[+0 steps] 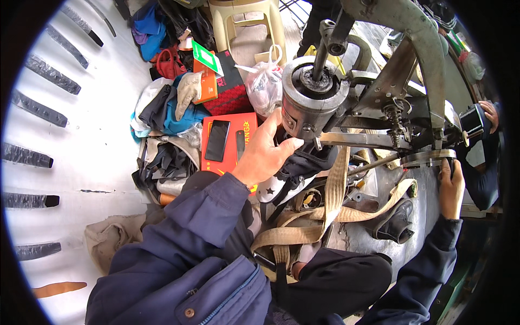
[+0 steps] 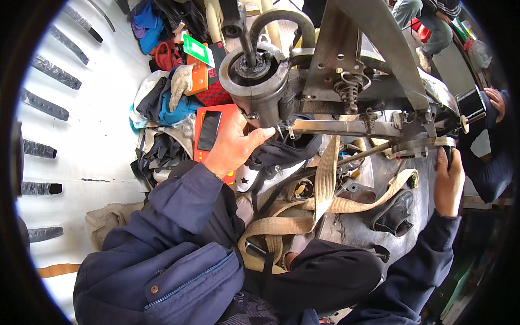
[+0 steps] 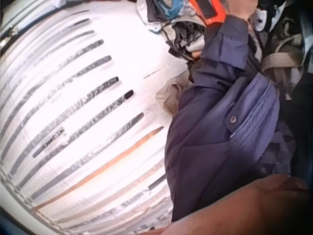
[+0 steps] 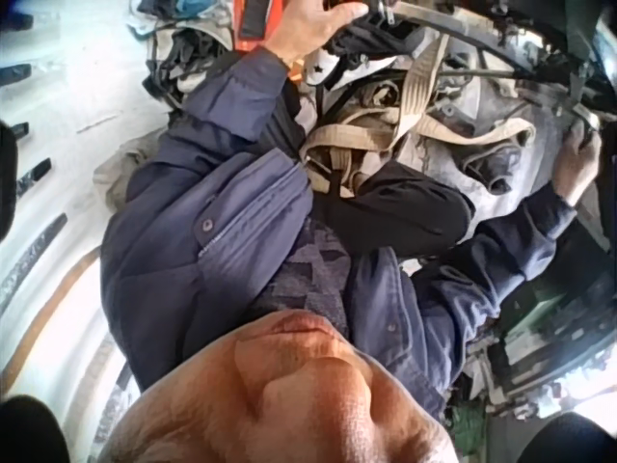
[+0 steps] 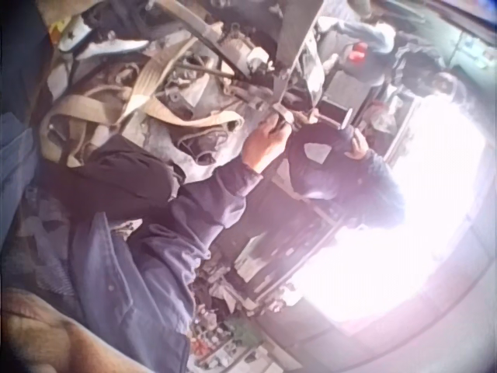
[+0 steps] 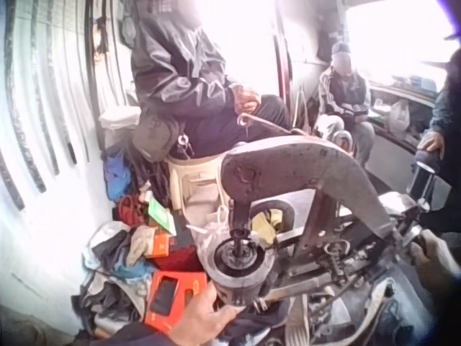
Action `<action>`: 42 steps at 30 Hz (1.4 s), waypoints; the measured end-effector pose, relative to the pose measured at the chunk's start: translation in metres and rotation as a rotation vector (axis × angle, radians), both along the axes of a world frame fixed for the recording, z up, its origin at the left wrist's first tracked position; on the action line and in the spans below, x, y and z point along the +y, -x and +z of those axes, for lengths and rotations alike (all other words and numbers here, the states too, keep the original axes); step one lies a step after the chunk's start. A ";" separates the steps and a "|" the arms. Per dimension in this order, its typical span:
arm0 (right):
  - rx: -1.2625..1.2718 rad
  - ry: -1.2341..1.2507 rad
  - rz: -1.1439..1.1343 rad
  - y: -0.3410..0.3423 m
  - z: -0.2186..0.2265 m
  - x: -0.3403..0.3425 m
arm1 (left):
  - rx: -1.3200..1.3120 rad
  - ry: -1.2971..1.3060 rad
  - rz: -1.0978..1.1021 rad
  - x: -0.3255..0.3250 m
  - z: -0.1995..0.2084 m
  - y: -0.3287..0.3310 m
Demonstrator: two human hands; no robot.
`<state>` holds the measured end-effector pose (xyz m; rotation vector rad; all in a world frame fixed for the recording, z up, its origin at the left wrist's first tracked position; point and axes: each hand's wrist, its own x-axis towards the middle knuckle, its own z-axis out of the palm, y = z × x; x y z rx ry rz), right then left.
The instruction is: The person sits at a sewing machine and sews a beige woven strap, then cuts a white fabric piece and sews it to the strap. They repeatedly align and stitch sections of the strap and fabric using the machine.
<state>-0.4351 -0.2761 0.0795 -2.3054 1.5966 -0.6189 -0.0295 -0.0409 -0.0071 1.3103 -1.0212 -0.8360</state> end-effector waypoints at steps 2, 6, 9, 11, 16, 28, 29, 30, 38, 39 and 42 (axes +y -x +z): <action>0.046 0.220 0.057 0.000 -0.013 -0.009 | -0.011 0.011 -0.015 0.001 0.003 0.000; 0.014 0.158 -0.064 0.020 -0.028 -0.025 | -0.014 -0.017 -0.012 0.000 0.006 0.001; -0.002 0.106 -0.084 0.044 -0.045 -0.050 | 0.014 -0.023 -0.029 0.000 0.007 0.001; 0.027 0.134 -0.103 0.061 -0.067 -0.067 | 0.017 -0.011 -0.032 -0.001 0.007 0.000; -0.110 0.137 -0.068 0.082 -0.134 -0.084 | 0.006 0.004 -0.007 0.000 0.007 0.002; -0.113 -0.095 0.123 -0.042 -0.081 0.036 | 0.037 -0.050 -0.041 -0.002 0.014 0.003; -0.191 -0.042 0.097 -0.038 -0.066 0.039 | 0.055 -0.045 -0.045 -0.002 0.015 0.003; -0.306 -0.033 0.072 -0.032 -0.051 0.032 | 0.075 -0.041 -0.048 -0.001 0.015 0.004; -0.054 0.135 -0.150 0.042 -0.048 -0.046 | 0.182 -0.031 -0.105 0.002 0.019 -0.001; -0.043 0.139 -0.153 0.050 -0.057 -0.052 | 0.256 -0.083 -0.113 0.003 0.020 -0.003; -0.019 0.144 -0.163 0.072 -0.088 -0.069 | 0.401 -0.038 -0.093 0.007 0.022 -0.002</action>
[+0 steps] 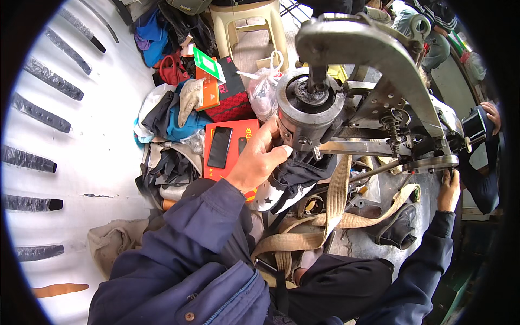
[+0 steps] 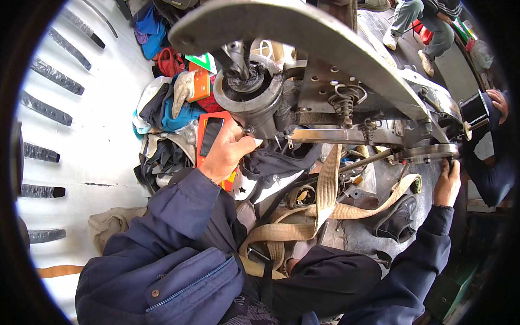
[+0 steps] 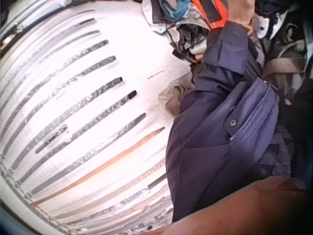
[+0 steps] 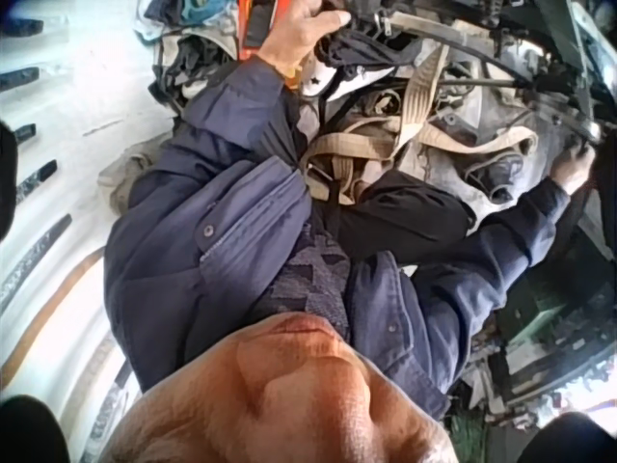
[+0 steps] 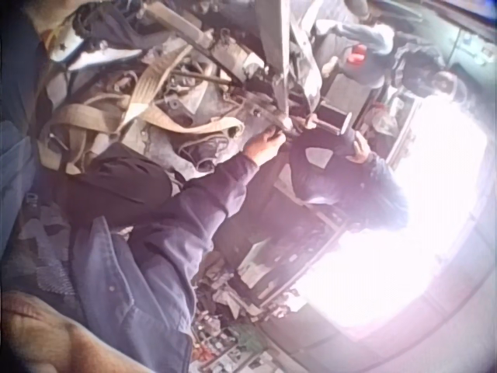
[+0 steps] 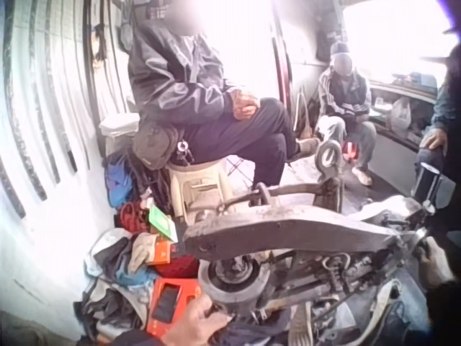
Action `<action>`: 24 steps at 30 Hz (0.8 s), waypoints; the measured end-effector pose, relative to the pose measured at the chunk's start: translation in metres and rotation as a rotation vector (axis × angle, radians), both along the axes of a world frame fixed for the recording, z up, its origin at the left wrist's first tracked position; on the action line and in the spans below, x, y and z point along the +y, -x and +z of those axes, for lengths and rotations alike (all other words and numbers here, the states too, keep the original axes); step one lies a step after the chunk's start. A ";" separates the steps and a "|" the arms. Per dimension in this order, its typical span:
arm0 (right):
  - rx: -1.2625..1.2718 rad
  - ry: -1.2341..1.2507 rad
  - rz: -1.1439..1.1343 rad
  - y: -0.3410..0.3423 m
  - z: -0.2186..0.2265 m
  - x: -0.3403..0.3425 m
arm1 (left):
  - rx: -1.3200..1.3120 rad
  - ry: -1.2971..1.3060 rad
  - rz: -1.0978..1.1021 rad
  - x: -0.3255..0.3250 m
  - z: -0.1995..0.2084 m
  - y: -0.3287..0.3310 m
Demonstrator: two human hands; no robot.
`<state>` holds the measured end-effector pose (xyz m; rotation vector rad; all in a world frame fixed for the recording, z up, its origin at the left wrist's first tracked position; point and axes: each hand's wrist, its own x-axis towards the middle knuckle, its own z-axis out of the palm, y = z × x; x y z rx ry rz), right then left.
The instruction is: The person sits at a sewing machine and sews a beige woven strap, then cuts a white fabric piece and sews it to the strap. They repeatedly align and stitch sections of the strap and fabric using the machine.
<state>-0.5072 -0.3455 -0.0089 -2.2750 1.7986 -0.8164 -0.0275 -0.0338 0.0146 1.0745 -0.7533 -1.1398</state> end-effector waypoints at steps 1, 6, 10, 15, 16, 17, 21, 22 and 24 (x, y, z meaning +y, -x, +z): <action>0.033 0.000 -0.005 0.004 -0.012 -0.004 | -0.007 0.003 -0.010 -0.001 0.000 0.000; 0.069 -0.230 0.024 -0.018 -0.079 0.013 | -0.040 0.036 0.036 -0.005 -0.001 0.001; 0.102 -0.352 0.141 -0.066 -0.073 0.059 | -0.023 0.015 0.065 -0.006 0.001 0.004; 0.309 -0.215 0.074 -0.121 0.022 0.122 | -0.017 -0.002 0.096 -0.008 0.001 0.005; 0.241 -0.160 0.127 -0.135 0.040 0.136 | -0.009 -0.019 0.105 -0.008 0.000 0.006; 0.110 -0.165 0.198 -0.151 0.054 0.150 | -0.030 0.011 0.110 -0.009 -0.001 0.006; -0.277 -0.066 0.693 -0.231 0.069 0.202 | -0.065 0.029 0.109 -0.008 -0.004 0.004; -0.262 -0.051 0.734 -0.249 0.070 0.208 | -0.065 0.016 0.107 -0.008 -0.005 0.004; -0.241 0.023 0.774 -0.282 0.067 0.214 | -0.054 0.022 0.123 -0.008 -0.005 0.003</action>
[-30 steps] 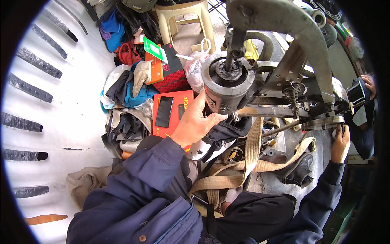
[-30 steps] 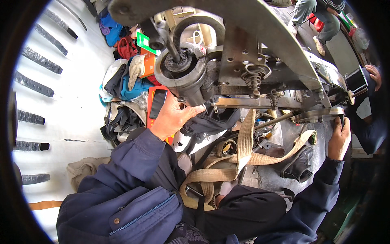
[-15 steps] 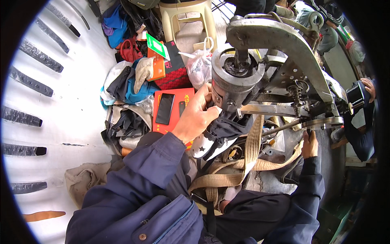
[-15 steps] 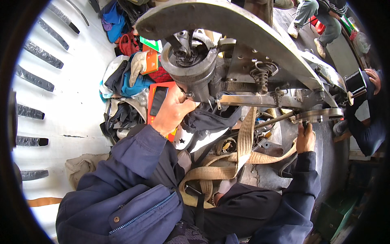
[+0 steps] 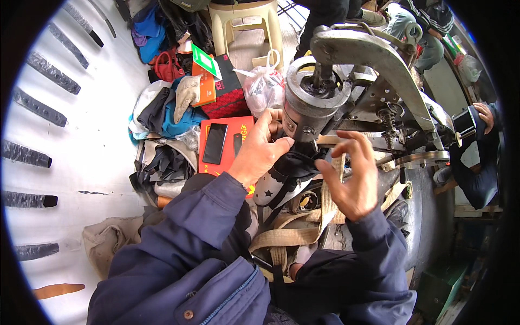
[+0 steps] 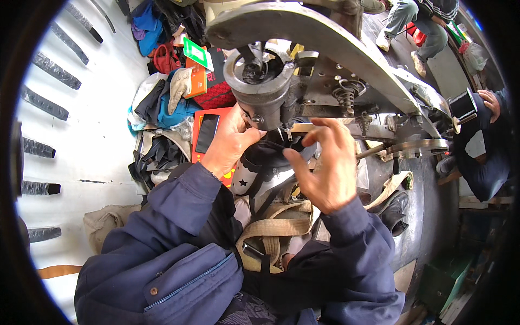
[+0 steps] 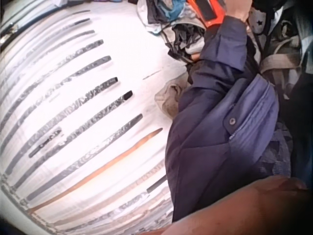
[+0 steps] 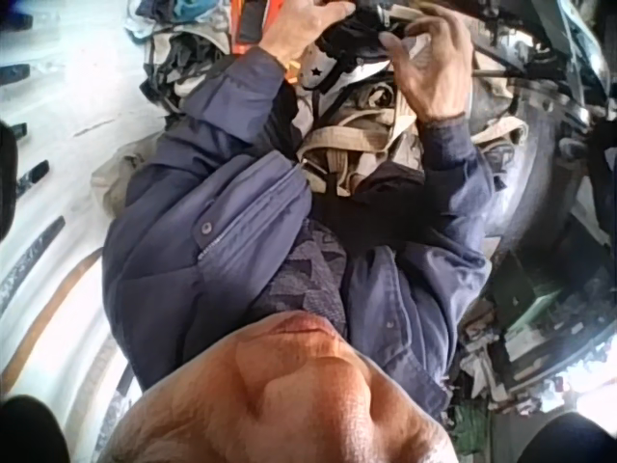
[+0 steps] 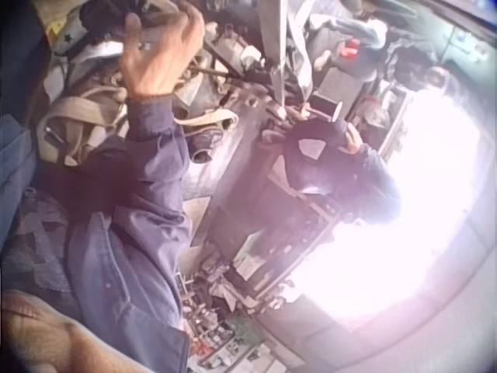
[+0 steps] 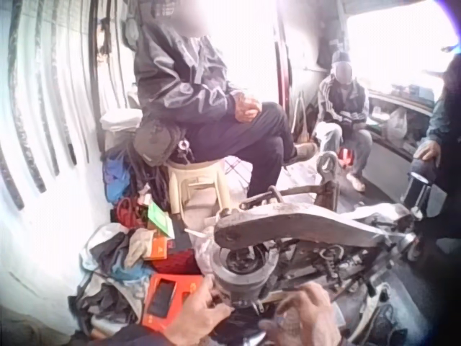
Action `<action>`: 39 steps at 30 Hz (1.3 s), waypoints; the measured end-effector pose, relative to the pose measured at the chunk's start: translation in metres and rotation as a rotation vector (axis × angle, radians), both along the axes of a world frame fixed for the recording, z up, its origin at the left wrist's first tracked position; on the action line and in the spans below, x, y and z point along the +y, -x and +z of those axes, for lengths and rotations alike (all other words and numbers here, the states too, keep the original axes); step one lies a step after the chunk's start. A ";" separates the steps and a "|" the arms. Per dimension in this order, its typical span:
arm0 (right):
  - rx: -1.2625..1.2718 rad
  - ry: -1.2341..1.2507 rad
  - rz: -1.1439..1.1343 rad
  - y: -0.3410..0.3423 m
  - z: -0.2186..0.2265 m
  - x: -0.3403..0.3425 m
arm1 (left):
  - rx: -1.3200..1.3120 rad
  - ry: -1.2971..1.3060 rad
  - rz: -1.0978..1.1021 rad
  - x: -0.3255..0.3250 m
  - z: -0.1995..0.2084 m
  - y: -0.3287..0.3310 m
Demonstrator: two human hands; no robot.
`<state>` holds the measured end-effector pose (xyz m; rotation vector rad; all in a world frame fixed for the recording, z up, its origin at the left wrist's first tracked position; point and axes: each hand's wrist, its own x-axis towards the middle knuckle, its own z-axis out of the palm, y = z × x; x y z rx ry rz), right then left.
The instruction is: The person sits at a sewing machine and sews a beige woven strap, then cuts a white fabric piece and sews it to the strap. They repeatedly align and stitch sections of the strap and fabric using the machine.
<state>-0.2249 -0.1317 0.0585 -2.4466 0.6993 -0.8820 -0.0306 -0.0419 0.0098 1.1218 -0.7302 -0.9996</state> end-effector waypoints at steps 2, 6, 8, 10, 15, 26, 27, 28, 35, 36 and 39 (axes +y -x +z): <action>0.111 -0.122 -0.041 -0.019 -0.004 0.003 | 0.035 -0.011 -0.004 0.001 0.001 0.000; 0.105 0.032 -0.089 -0.040 -0.018 0.001 | 0.028 -0.040 0.006 0.004 0.001 -0.001; 0.116 0.057 -0.118 -0.044 -0.025 -0.001 | 0.026 -0.048 0.009 0.004 -0.001 -0.002; 0.076 0.088 -0.110 -0.046 -0.031 -0.004 | 0.026 -0.048 0.020 0.003 -0.004 -0.003; 0.072 0.108 -0.116 -0.050 -0.038 -0.006 | -0.173 -0.134 0.054 0.007 -0.015 -0.005; 0.109 0.105 -0.151 -0.052 -0.037 -0.005 | -0.048 -0.161 -0.028 0.016 -0.018 0.002; 0.130 0.109 -0.153 -0.053 -0.037 -0.005 | -0.062 -0.159 -0.030 0.015 -0.017 0.002; 0.151 0.112 -0.155 -0.052 -0.036 -0.005 | -0.075 -0.157 -0.033 0.014 -0.016 0.001; -0.005 -0.075 -0.078 -0.002 -0.021 -0.015 | -0.063 -0.081 -0.028 0.012 -0.010 0.002; -0.103 -0.052 -0.045 0.017 -0.020 -0.020 | -0.042 -0.104 -0.036 0.012 -0.010 0.002; -0.107 -0.196 -0.226 0.086 -0.025 -0.045 | 0.013 -0.121 -0.053 0.011 -0.010 -0.001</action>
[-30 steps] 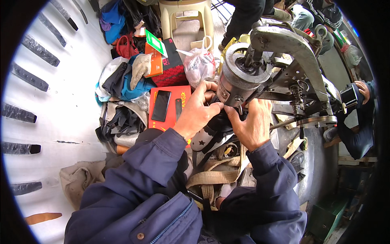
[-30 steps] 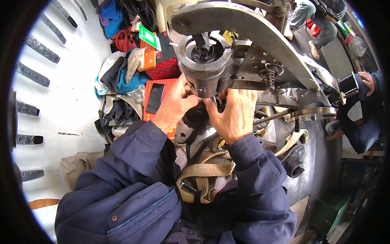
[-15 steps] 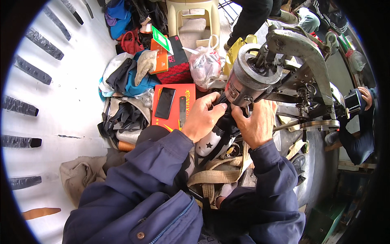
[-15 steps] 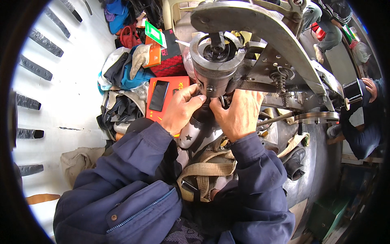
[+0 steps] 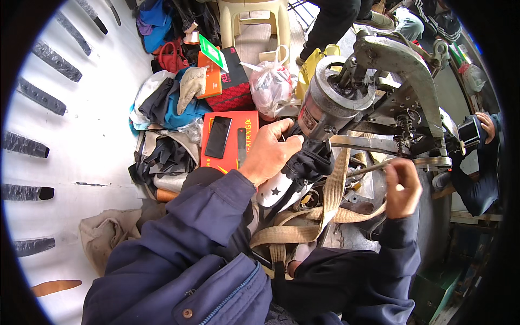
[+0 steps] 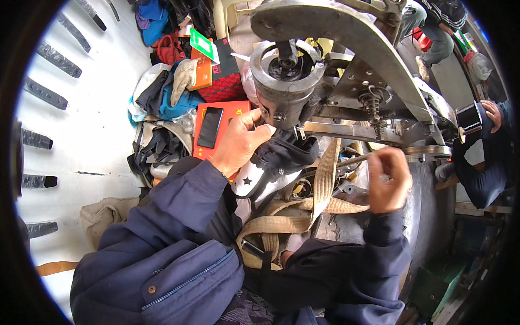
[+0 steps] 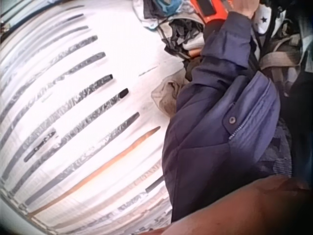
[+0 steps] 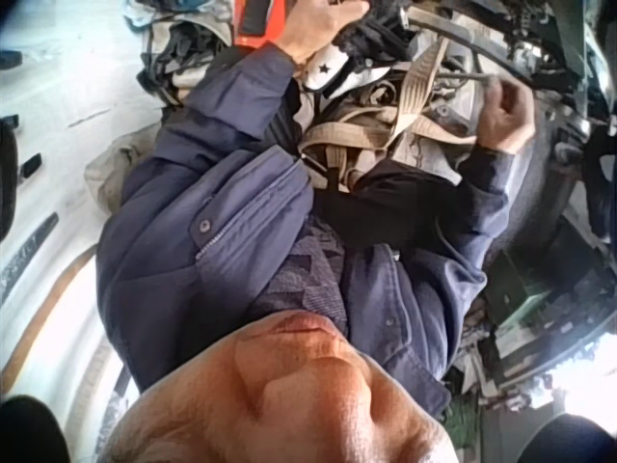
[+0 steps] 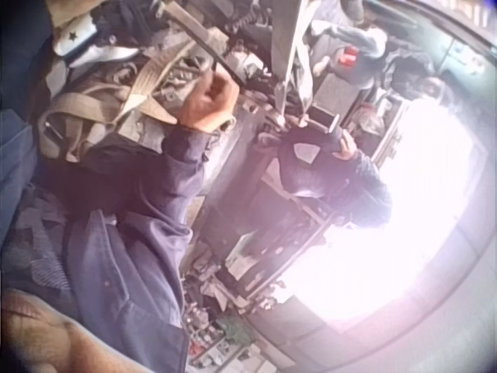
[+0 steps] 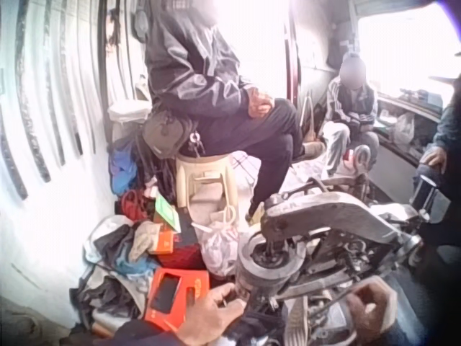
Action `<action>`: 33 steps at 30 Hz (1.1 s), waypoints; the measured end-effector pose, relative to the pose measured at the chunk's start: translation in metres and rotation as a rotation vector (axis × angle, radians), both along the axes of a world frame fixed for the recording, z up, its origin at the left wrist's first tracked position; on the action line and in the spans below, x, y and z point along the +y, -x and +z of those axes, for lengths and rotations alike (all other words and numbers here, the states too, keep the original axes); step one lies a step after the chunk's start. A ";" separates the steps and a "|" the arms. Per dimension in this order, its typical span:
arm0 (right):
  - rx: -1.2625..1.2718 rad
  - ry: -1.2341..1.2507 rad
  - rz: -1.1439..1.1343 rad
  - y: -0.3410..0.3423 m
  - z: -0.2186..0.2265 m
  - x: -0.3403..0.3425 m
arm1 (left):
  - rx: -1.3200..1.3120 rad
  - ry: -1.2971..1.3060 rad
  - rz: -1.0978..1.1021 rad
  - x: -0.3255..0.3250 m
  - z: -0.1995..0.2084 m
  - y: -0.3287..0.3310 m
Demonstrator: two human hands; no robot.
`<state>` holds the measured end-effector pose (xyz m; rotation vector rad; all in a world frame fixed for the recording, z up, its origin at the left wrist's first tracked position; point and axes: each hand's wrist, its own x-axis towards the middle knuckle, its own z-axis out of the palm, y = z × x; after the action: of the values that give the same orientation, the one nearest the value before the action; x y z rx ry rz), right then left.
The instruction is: The person sits at a sewing machine and sews a beige woven strap, then cuts a white fabric piece and sews it to the strap. They repeatedly align and stitch sections of the strap and fabric using the machine.
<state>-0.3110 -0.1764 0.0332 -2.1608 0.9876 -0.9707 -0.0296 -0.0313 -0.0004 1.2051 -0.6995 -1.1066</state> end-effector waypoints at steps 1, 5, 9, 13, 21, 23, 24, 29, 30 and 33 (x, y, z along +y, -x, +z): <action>0.158 -0.162 -0.234 0.027 -0.002 -0.012 | 0.014 0.008 0.001 -0.001 0.000 -0.001; 0.543 0.156 -0.421 0.096 -0.041 -0.062 | 0.022 0.010 -0.003 -0.001 0.002 -0.001; 0.670 -0.252 -0.403 0.102 -0.092 -0.098 | 0.008 -0.027 -0.012 0.000 0.007 -0.001; 0.487 -0.396 -0.327 0.098 -0.086 -0.089 | 0.017 0.006 -0.027 -0.001 0.009 -0.001; 0.194 0.098 -0.293 0.139 0.007 -0.113 | 0.007 -0.007 -0.075 -0.002 0.013 -0.006; 0.401 0.089 -0.442 0.166 0.005 -0.144 | 0.002 -0.007 -0.073 -0.002 0.014 -0.006; 0.402 0.135 -0.479 0.179 -0.008 -0.155 | -0.001 -0.016 -0.071 -0.001 0.014 -0.007; 0.605 0.045 -0.565 0.201 -0.101 -0.177 | -0.032 -0.015 -0.054 -0.002 0.012 -0.006; 0.592 0.033 -0.485 0.190 -0.121 -0.167 | -0.044 -0.032 -0.046 -0.002 0.011 -0.007; 0.640 -0.065 -0.404 0.143 -0.130 -0.123 | -0.050 -0.014 -0.049 -0.002 0.009 -0.007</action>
<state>-0.4541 -0.2996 -0.0971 -2.3065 1.7766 -0.3805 -0.0226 -0.0336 0.0084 1.2369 -0.7639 -1.1264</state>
